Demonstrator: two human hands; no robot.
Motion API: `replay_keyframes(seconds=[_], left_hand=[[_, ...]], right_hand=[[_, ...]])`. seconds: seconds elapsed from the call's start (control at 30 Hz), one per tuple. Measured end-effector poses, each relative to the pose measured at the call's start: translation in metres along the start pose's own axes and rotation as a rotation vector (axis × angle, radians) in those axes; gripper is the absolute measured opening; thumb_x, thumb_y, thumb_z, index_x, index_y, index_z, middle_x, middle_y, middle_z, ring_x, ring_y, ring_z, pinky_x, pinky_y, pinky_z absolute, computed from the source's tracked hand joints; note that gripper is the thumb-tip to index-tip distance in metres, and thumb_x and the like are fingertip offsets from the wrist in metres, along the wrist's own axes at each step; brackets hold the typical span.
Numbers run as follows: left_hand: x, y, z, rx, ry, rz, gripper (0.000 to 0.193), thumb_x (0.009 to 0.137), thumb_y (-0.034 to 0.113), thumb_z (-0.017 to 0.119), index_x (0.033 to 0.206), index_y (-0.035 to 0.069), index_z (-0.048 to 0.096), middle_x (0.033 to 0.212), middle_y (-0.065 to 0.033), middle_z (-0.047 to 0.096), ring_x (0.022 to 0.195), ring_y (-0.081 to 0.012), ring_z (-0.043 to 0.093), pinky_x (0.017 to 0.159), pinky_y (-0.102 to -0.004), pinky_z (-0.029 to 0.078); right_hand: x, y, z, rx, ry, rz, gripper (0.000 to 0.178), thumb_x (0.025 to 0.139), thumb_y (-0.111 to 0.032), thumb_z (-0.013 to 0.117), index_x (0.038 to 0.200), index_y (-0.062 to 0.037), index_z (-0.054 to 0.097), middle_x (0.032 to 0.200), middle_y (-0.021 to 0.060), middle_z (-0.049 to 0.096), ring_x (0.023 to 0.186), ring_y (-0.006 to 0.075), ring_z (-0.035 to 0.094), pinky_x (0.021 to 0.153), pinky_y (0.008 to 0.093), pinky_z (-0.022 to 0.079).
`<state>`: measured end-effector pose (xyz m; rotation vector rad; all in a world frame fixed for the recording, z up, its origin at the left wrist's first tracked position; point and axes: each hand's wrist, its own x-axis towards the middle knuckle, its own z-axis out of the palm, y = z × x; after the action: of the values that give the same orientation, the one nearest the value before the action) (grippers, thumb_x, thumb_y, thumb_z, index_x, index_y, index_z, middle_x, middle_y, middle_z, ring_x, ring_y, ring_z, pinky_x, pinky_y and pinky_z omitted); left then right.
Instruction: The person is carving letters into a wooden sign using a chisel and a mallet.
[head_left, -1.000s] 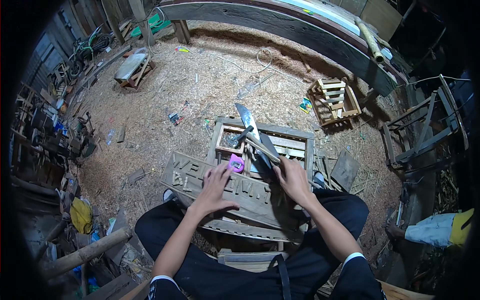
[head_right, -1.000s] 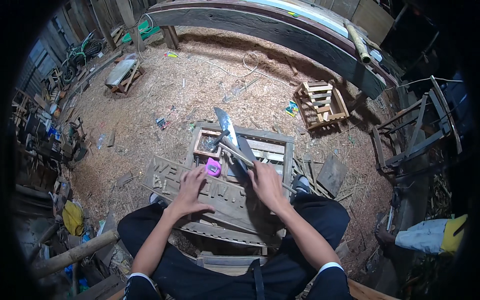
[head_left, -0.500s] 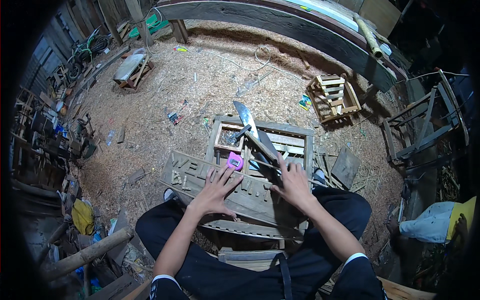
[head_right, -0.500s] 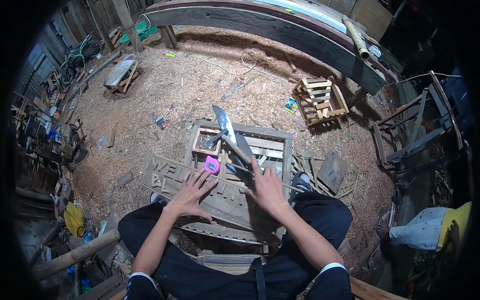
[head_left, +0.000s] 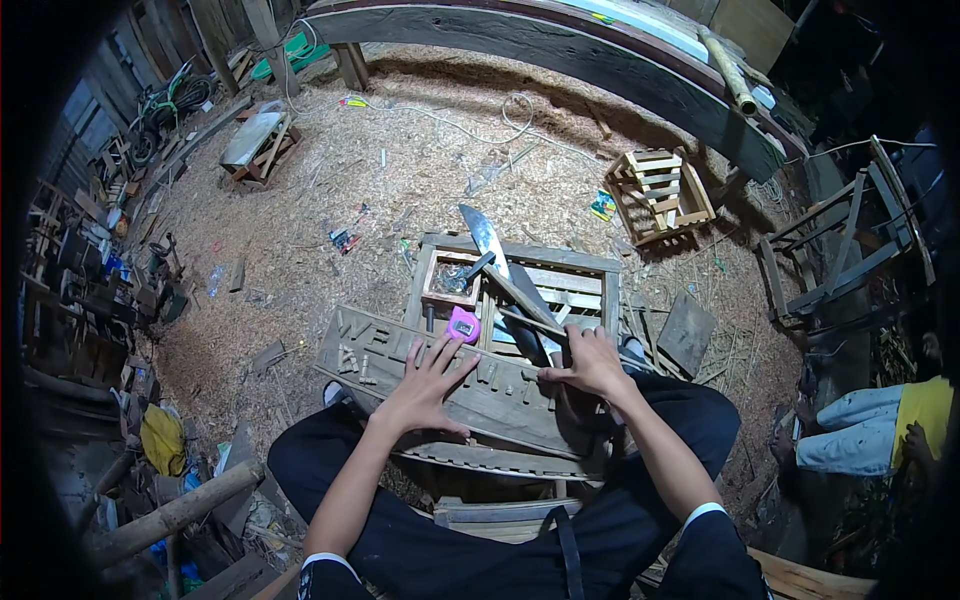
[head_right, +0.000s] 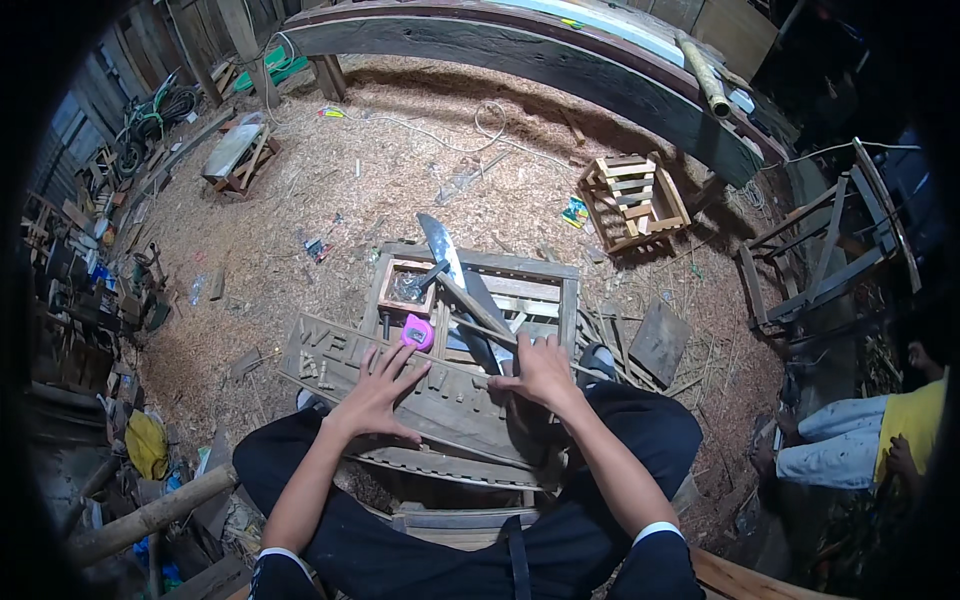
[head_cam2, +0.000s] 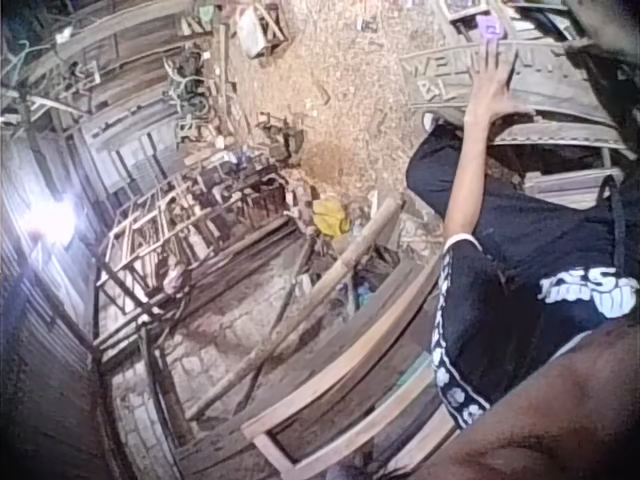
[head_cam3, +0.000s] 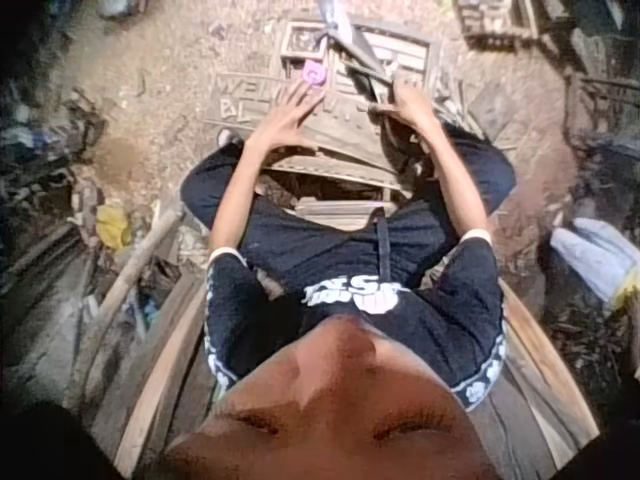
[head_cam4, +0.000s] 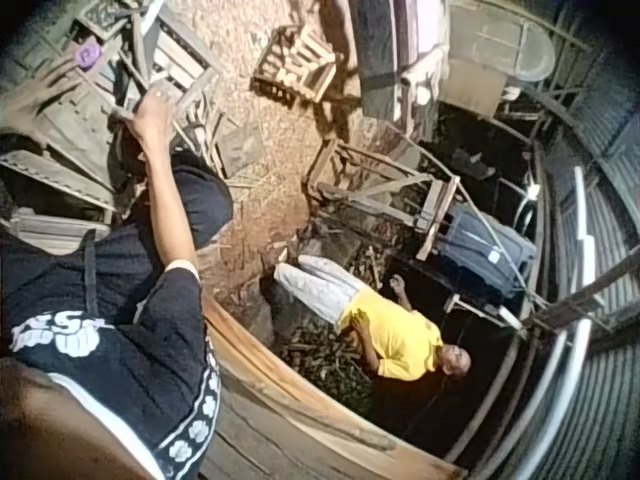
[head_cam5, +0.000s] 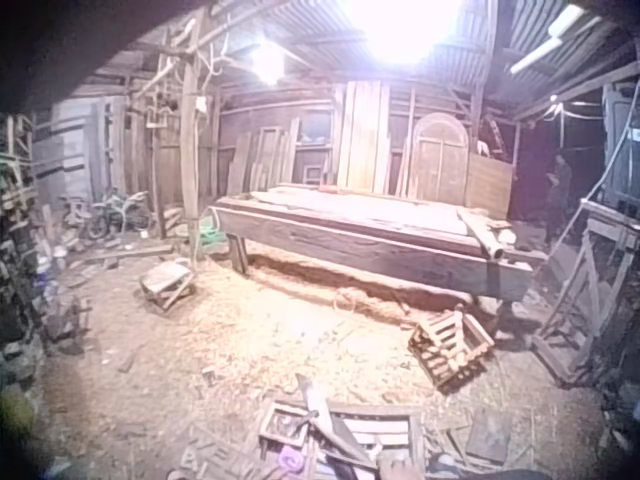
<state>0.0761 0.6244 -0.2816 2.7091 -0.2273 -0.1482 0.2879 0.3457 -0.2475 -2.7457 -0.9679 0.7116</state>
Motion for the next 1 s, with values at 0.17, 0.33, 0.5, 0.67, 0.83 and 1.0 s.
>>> replay_keyframes(seconds=[0.17, 0.33, 0.5, 0.67, 0.83, 1.0], left_hand=[[0.002, 0.0, 0.001, -0.003, 0.017, 0.014, 0.141, 0.057, 0.076, 0.091, 0.175, 0.028, 0.03, 0.178, -0.0213, 0.023, 0.168, -0.0403, 0.014, 0.131, -0.0697, 0.005], [0.001, 0.001, 0.0, 0.001, 0.015, 0.024, 0.138, 0.059, 0.079, 0.088, 0.174, 0.028, 0.032, 0.177, -0.023, 0.024, 0.168, -0.0414, 0.015, 0.131, -0.0696, 0.005], [0.0, 0.001, -0.001, 0.007, 0.013, 0.025, 0.137, 0.06, 0.08, 0.087, 0.174, 0.028, 0.032, 0.177, -0.0238, 0.024, 0.168, -0.0418, 0.015, 0.131, -0.0699, 0.005], [0.002, 0.001, -0.001, -0.001, 0.019, 0.027, 0.136, 0.061, 0.078, 0.088, 0.174, 0.028, 0.032, 0.177, -0.0237, 0.024, 0.168, -0.0418, 0.015, 0.131, -0.0698, 0.005], [0.002, 0.0, 0.0, 0.007, 0.011, 0.025, 0.135, 0.061, 0.077, 0.088, 0.174, 0.028, 0.032, 0.177, -0.0237, 0.023, 0.168, -0.0422, 0.015, 0.13, -0.0703, 0.006], [0.002, 0.001, -0.001, 0.018, -0.003, 0.022, 0.133, 0.063, 0.082, 0.086, 0.173, 0.026, 0.035, 0.177, -0.023, 0.023, 0.168, -0.0419, 0.015, 0.13, -0.0693, 0.006]], right_hand=[[0.002, 0.006, 0.013, -0.049, 0.095, -0.027, 0.091, 0.073, -0.058, 0.095, 0.129, 0.0059, 0.061, 0.119, 0.0283, 0.071, 0.117, 0.0454, 0.061, 0.1, 0.054, 0.048], [-0.012, -0.001, 0.003, -0.041, 0.246, -0.07, 0.09, 0.068, -0.045, 0.096, 0.136, 0.0017, 0.059, 0.118, 0.0256, 0.066, 0.113, 0.0436, 0.058, 0.098, 0.0539, 0.044], [-0.026, -0.016, -0.013, -0.182, 0.427, -0.084, 0.083, 0.062, -0.038, 0.1, 0.126, -0.0009, 0.062, 0.109, 0.0183, 0.065, 0.107, 0.0365, 0.061, 0.096, 0.0486, 0.042], [-0.027, -0.009, -0.021, -0.179, 0.461, -0.116, 0.082, 0.063, -0.037, 0.1, 0.127, -0.0016, 0.062, 0.108, 0.0167, 0.063, 0.108, 0.0351, 0.059, 0.096, 0.0481, 0.04], [-0.025, -0.004, -0.027, -0.115, 0.446, -0.119, 0.092, 0.065, -0.036, 0.097, 0.142, -0.0034, 0.06, 0.117, 0.0172, 0.06, 0.114, 0.0364, 0.057, 0.097, 0.0492, 0.039], [0.004, 0.005, -0.034, -0.161, 0.527, -0.184, 0.092, 0.064, -0.037, 0.099, 0.142, -0.0056, 0.061, 0.114, 0.0143, 0.061, 0.112, 0.0332, 0.058, 0.098, 0.0483, 0.039]])
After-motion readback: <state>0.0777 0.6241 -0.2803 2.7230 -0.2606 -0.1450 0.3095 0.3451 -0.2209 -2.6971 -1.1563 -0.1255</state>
